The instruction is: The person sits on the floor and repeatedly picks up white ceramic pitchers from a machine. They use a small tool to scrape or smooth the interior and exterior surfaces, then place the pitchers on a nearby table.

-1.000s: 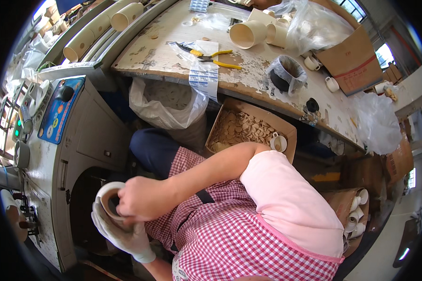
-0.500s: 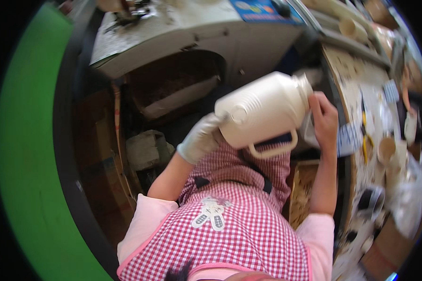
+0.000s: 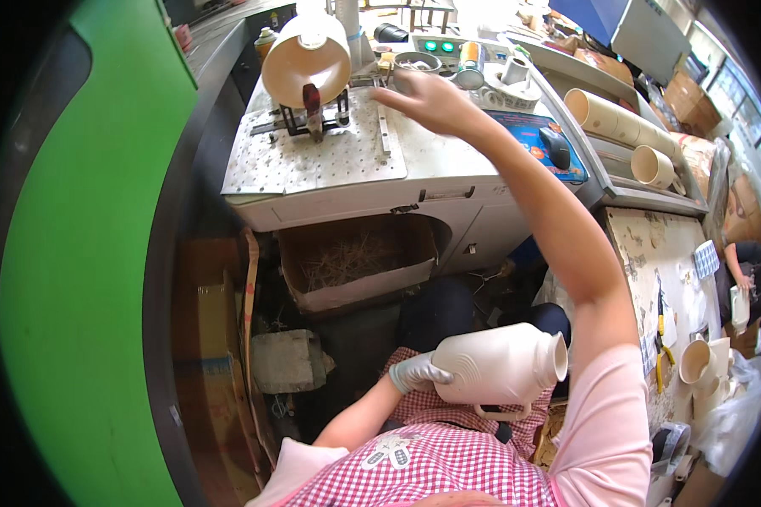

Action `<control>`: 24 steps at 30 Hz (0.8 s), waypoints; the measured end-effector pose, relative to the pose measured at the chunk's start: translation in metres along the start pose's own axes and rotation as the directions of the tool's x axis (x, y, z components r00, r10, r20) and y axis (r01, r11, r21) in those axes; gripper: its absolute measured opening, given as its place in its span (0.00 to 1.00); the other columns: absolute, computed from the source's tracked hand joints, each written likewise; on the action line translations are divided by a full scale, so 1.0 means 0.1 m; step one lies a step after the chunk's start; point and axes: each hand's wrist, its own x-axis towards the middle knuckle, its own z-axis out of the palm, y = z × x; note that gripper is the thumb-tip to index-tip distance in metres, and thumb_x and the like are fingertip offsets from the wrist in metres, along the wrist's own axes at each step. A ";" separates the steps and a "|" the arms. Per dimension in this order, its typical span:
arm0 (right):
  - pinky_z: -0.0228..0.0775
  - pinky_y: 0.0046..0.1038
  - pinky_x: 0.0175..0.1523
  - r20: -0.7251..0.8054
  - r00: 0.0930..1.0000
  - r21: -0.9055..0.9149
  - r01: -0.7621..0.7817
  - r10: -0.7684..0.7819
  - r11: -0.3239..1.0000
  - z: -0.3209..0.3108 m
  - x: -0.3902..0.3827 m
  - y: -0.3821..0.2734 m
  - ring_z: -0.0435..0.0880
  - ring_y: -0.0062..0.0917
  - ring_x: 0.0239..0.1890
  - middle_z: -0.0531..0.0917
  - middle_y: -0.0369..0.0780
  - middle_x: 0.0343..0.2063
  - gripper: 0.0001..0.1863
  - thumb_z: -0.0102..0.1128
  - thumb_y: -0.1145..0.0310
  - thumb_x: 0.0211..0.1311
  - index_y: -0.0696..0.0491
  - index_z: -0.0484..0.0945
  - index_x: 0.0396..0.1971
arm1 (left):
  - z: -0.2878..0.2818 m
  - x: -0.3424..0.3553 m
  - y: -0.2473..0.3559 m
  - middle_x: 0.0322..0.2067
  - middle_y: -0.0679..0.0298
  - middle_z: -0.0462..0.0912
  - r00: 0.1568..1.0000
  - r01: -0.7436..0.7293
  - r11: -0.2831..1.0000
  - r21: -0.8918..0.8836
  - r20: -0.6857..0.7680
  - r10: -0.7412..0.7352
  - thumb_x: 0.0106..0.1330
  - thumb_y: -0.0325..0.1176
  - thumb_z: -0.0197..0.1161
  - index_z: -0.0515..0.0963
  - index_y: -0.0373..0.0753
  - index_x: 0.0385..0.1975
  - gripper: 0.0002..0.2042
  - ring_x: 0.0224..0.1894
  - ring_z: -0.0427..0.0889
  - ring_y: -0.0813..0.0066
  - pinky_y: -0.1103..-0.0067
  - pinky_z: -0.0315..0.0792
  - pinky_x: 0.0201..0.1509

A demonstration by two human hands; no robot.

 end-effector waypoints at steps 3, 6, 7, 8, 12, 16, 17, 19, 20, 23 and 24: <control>0.81 0.37 0.54 0.045 0.997 -0.067 -0.055 0.058 0.996 0.55 0.97 -0.02 0.89 0.40 0.52 0.88 0.51 0.50 0.48 0.52 0.24 0.64 0.58 0.79 0.58 | -0.01 -0.06 0.01 0.65 0.59 0.79 0.999 0.034 0.998 0.047 -0.025 -0.033 0.61 0.28 0.77 0.68 0.36 0.72 0.38 0.68 0.75 0.66 0.65 0.67 0.73; 0.82 0.39 0.46 -0.028 0.994 -0.179 0.100 -0.107 0.979 0.73 1.46 -0.03 0.90 0.37 0.43 0.89 0.43 0.39 0.20 0.57 0.49 0.66 0.49 0.85 0.45 | 0.05 -0.12 0.07 0.67 0.59 0.76 0.994 0.055 0.997 0.056 -0.094 -0.050 0.59 0.31 0.80 0.64 0.35 0.74 0.43 0.69 0.73 0.67 0.67 0.66 0.73; 0.82 0.40 0.39 -0.081 0.974 -0.250 0.186 -0.212 0.950 0.70 1.50 -0.02 0.89 0.41 0.36 0.89 0.45 0.31 0.10 0.61 0.64 0.63 0.50 0.89 0.31 | 0.06 -0.11 0.10 0.66 0.59 0.76 0.995 0.060 0.998 0.034 -0.085 -0.057 0.58 0.32 0.80 0.64 0.34 0.74 0.43 0.69 0.73 0.67 0.67 0.66 0.73; 0.82 0.39 0.37 -0.170 0.971 -0.254 0.121 -0.168 0.959 0.62 1.44 0.05 0.89 0.40 0.33 0.88 0.46 0.29 0.10 0.60 0.65 0.64 0.52 0.88 0.30 | 0.08 -0.12 0.11 0.66 0.59 0.77 0.990 0.057 0.995 0.078 -0.134 -0.046 0.56 0.33 0.81 0.65 0.33 0.73 0.44 0.69 0.73 0.67 0.68 0.68 0.72; 0.82 0.32 0.31 -0.228 0.923 0.878 0.058 0.309 0.475 0.08 0.60 0.43 0.88 0.30 0.22 0.88 0.49 0.26 0.16 0.54 0.69 0.70 0.66 0.83 0.30 | 0.07 -0.09 0.12 0.66 0.57 0.76 0.978 0.087 0.996 0.024 -0.191 -0.080 0.54 0.32 0.81 0.65 0.31 0.73 0.45 0.68 0.75 0.64 0.68 0.69 0.71; 0.77 0.21 0.27 -0.324 0.827 0.719 -0.101 0.460 0.688 -0.99 -0.95 1.61 0.84 0.19 0.24 0.89 0.43 0.30 0.22 0.45 0.58 0.78 0.61 0.83 0.43 | 0.02 -0.10 0.12 0.67 0.56 0.76 0.984 0.085 0.996 0.036 -0.161 -0.078 0.54 0.31 0.80 0.63 0.31 0.73 0.46 0.66 0.76 0.64 0.67 0.70 0.71; 0.75 0.21 0.27 -0.385 0.786 0.611 -0.176 0.484 0.772 -1.35 -1.33 1.97 0.83 0.18 0.23 0.88 0.42 0.28 0.21 0.43 0.59 0.79 0.59 0.83 0.42 | 0.02 -0.11 0.12 0.66 0.56 0.76 0.985 0.091 0.995 0.030 -0.151 -0.086 0.54 0.31 0.80 0.63 0.30 0.73 0.46 0.66 0.76 0.63 0.67 0.71 0.70; 0.73 0.23 0.27 -0.485 0.543 0.469 -0.499 0.685 0.729 -1.94 -1.92 2.62 0.82 0.18 0.22 0.88 0.41 0.26 0.21 0.45 0.57 0.77 0.58 0.83 0.40 | 0.00 -0.13 0.12 0.66 0.55 0.76 0.982 0.116 0.993 -0.004 -0.152 -0.115 0.54 0.31 0.80 0.63 0.30 0.74 0.46 0.66 0.76 0.63 0.67 0.72 0.69; 0.73 0.25 0.27 -0.559 0.494 0.362 -0.578 0.666 0.731 -2.17 -2.17 2.89 0.82 0.20 0.21 0.88 0.42 0.25 0.21 0.47 0.57 0.75 0.60 0.83 0.40 | 0.00 -0.13 0.13 0.66 0.54 0.76 0.979 0.127 0.992 -0.020 -0.156 -0.129 0.54 0.30 0.80 0.62 0.29 0.73 0.46 0.66 0.77 0.63 0.67 0.74 0.68; 0.79 0.37 0.44 -0.564 0.385 0.102 -0.846 0.731 0.524 -2.52 -2.60 3.57 0.89 0.38 0.34 0.89 0.51 0.36 0.21 0.51 0.61 0.71 0.66 0.82 0.43 | -0.01 -0.06 0.13 0.65 0.54 0.76 0.966 0.169 0.984 -0.064 -0.186 -0.178 0.54 0.30 0.80 0.63 0.28 0.73 0.46 0.65 0.77 0.63 0.68 0.73 0.68; 0.81 0.43 0.53 -0.541 0.315 0.033 -0.918 0.780 0.394 -2.51 -2.67 3.76 0.92 0.46 0.40 0.89 0.56 0.41 0.21 0.52 0.63 0.69 0.68 0.82 0.45 | 0.00 -0.02 0.11 0.65 0.55 0.77 0.960 0.150 0.985 -0.090 -0.223 -0.167 0.55 0.28 0.80 0.63 0.29 0.73 0.44 0.65 0.78 0.64 0.69 0.73 0.69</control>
